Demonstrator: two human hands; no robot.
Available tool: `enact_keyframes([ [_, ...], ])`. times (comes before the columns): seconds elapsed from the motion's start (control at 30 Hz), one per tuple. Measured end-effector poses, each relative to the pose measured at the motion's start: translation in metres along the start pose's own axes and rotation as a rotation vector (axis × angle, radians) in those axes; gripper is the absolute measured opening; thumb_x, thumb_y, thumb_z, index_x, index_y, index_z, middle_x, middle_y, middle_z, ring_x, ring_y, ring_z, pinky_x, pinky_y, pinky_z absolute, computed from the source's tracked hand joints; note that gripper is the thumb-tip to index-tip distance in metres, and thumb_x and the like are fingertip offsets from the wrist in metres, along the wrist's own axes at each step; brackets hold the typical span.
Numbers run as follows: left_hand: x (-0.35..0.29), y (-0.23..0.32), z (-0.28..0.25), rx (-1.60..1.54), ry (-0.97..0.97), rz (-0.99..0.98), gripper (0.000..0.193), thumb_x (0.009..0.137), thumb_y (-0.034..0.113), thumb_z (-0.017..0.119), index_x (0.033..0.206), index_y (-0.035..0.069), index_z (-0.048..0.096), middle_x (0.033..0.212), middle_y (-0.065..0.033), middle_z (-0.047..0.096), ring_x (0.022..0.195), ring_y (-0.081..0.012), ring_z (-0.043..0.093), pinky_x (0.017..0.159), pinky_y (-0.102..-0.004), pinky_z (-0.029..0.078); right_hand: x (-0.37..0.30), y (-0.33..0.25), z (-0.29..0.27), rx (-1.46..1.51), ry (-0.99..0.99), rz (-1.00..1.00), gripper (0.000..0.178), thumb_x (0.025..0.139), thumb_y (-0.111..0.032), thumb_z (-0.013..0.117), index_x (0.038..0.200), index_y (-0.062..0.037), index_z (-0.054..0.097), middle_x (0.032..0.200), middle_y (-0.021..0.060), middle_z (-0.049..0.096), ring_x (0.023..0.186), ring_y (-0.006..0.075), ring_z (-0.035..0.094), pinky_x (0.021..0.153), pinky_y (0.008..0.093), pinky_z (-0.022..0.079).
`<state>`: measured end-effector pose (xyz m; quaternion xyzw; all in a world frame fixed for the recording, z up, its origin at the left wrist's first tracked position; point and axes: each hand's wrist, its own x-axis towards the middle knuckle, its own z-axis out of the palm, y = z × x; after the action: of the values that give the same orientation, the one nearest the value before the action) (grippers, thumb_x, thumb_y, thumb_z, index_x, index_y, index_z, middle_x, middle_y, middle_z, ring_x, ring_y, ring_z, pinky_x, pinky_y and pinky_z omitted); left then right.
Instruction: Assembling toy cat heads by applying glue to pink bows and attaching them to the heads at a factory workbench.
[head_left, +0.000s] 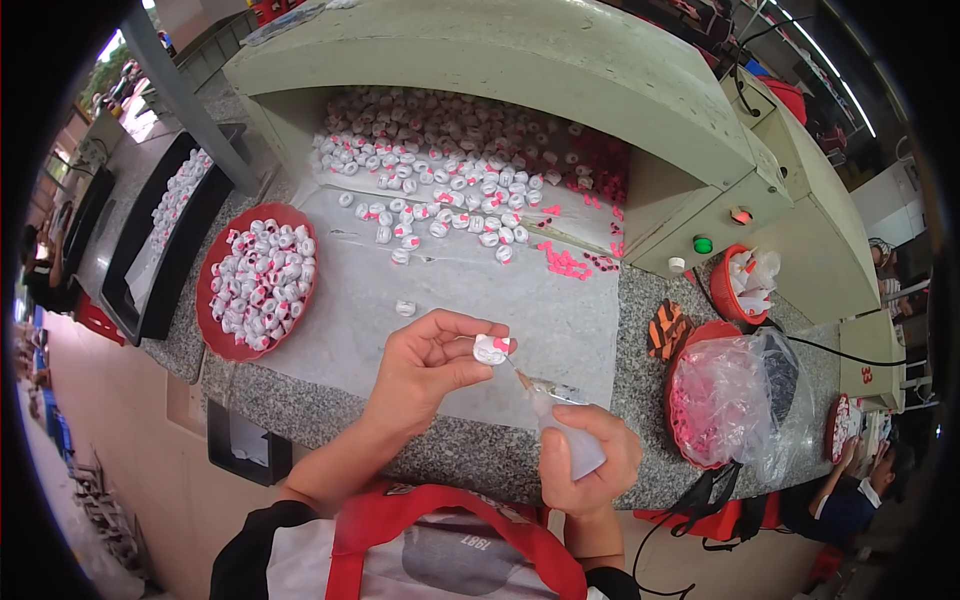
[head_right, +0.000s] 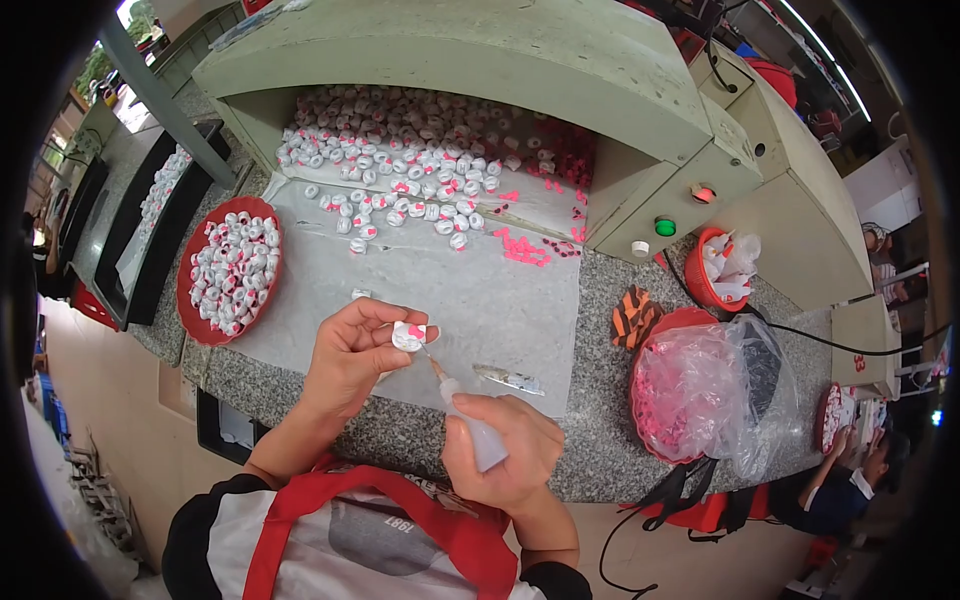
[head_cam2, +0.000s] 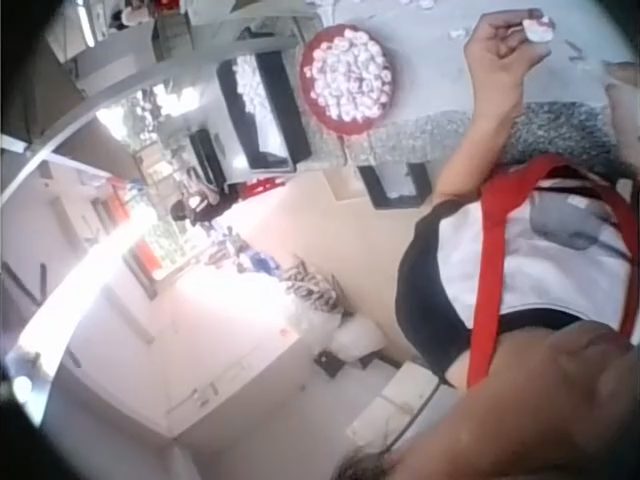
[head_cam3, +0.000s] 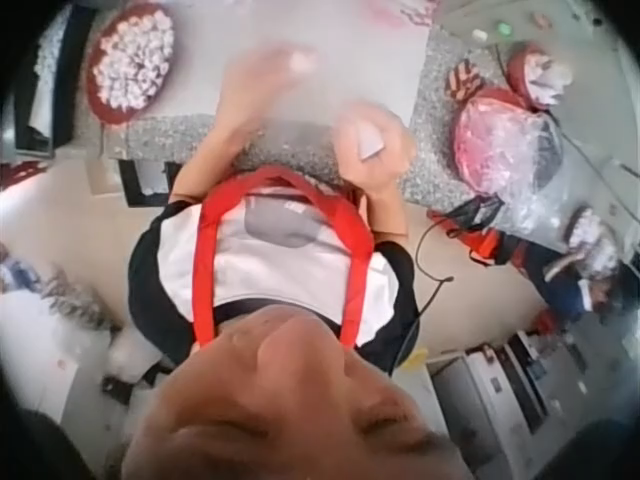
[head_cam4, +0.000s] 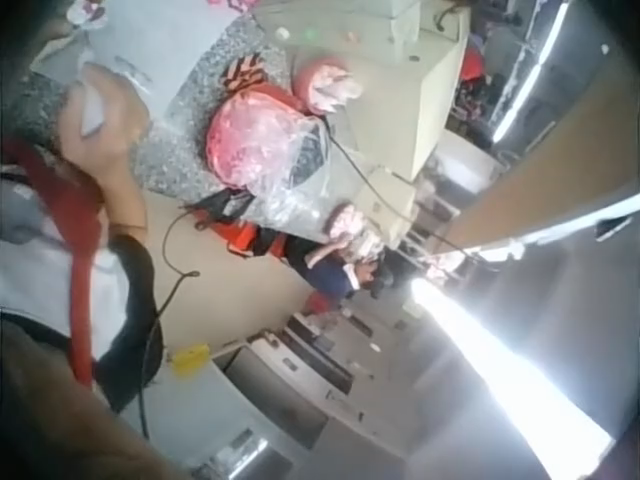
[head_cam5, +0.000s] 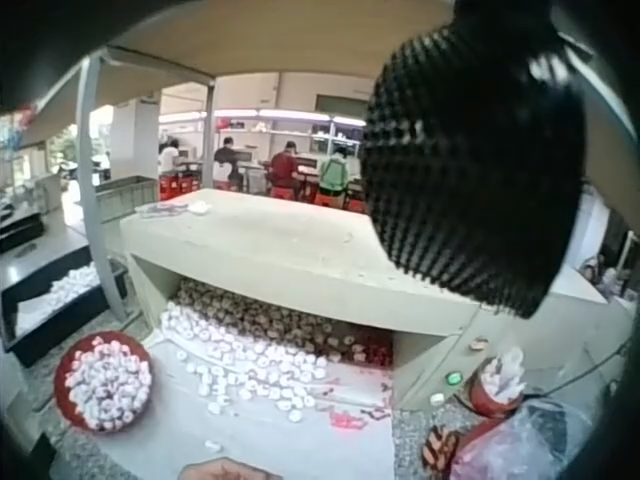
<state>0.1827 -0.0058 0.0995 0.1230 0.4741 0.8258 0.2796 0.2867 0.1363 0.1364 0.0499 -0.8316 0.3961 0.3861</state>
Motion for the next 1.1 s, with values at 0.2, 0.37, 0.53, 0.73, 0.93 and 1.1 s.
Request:
enact_keyframes([
  [0.2,0.001,-0.001,0.000,0.010,-0.010,0.003,0.035,0.068,-0.016,0.056,0.100,-0.002,0.051,0.106,-0.0171,0.056,0.100,-0.0291,0.056,0.086,-0.0358,0.046,0.000,-0.002,-0.002,0.023,-0.035,0.022,0.021,0.064,-0.001,0.063,0.084,0.0013,0.056,0.067,0.0103,0.061,0.049,0.0200,0.058,0.045,0.0265,0.045],
  [0.37,0.007,-0.005,-0.006,0.018,0.051,0.017,0.034,0.068,-0.016,0.056,0.100,-0.003,0.050,0.104,-0.0166,0.056,0.098,-0.0279,0.057,0.085,-0.0349,0.046,-0.008,0.010,0.011,0.003,0.041,0.321,0.020,0.069,-0.002,0.059,0.088,0.0011,0.055,0.069,0.0112,0.061,0.054,0.0163,0.060,0.048,0.0264,0.047],
  [0.53,0.006,-0.013,-0.022,0.030,0.125,0.028,0.033,0.069,-0.015,0.056,0.099,-0.004,0.050,0.102,-0.0162,0.057,0.095,-0.0260,0.058,0.085,-0.0340,0.046,-0.016,0.130,0.028,0.455,0.153,0.966,0.034,0.068,0.000,0.057,0.101,-0.0001,0.052,0.074,0.0094,0.059,0.071,0.0171,0.060,0.052,0.0257,0.047],
  [0.73,0.000,-0.009,-0.026,0.050,0.182,0.034,0.032,0.069,-0.014,0.055,0.099,-0.004,0.051,0.102,-0.0161,0.057,0.094,-0.0253,0.059,0.083,-0.0331,0.047,0.039,0.191,0.054,-0.646,-0.317,0.570,0.021,0.069,-0.015,0.062,0.087,-0.0053,0.059,0.085,0.0157,0.060,0.075,0.0292,0.061,0.063,0.0358,0.048],
  [0.93,0.006,-0.018,-0.022,0.034,0.168,0.021,0.033,0.069,-0.014,0.055,0.100,-0.004,0.051,0.102,-0.0157,0.057,0.093,-0.0245,0.059,0.083,-0.0318,0.047,0.007,0.170,0.038,-0.550,-0.389,0.446,0.018,0.071,-0.018,0.064,0.081,-0.0043,0.061,0.084,0.0149,0.060,0.070,0.0284,0.061,0.062,0.0355,0.048],
  [1.1,0.012,-0.029,-0.006,0.113,0.109,0.016,0.029,0.073,-0.011,0.056,0.100,-0.004,0.050,0.105,-0.0151,0.056,0.092,-0.0217,0.060,0.077,-0.0276,0.049,0.006,0.080,0.019,0.296,-0.132,0.988,0.010,0.074,-0.005,0.062,0.082,0.0004,0.062,0.076,0.0079,0.061,0.059,0.0142,0.058,0.051,0.0231,0.046],
])
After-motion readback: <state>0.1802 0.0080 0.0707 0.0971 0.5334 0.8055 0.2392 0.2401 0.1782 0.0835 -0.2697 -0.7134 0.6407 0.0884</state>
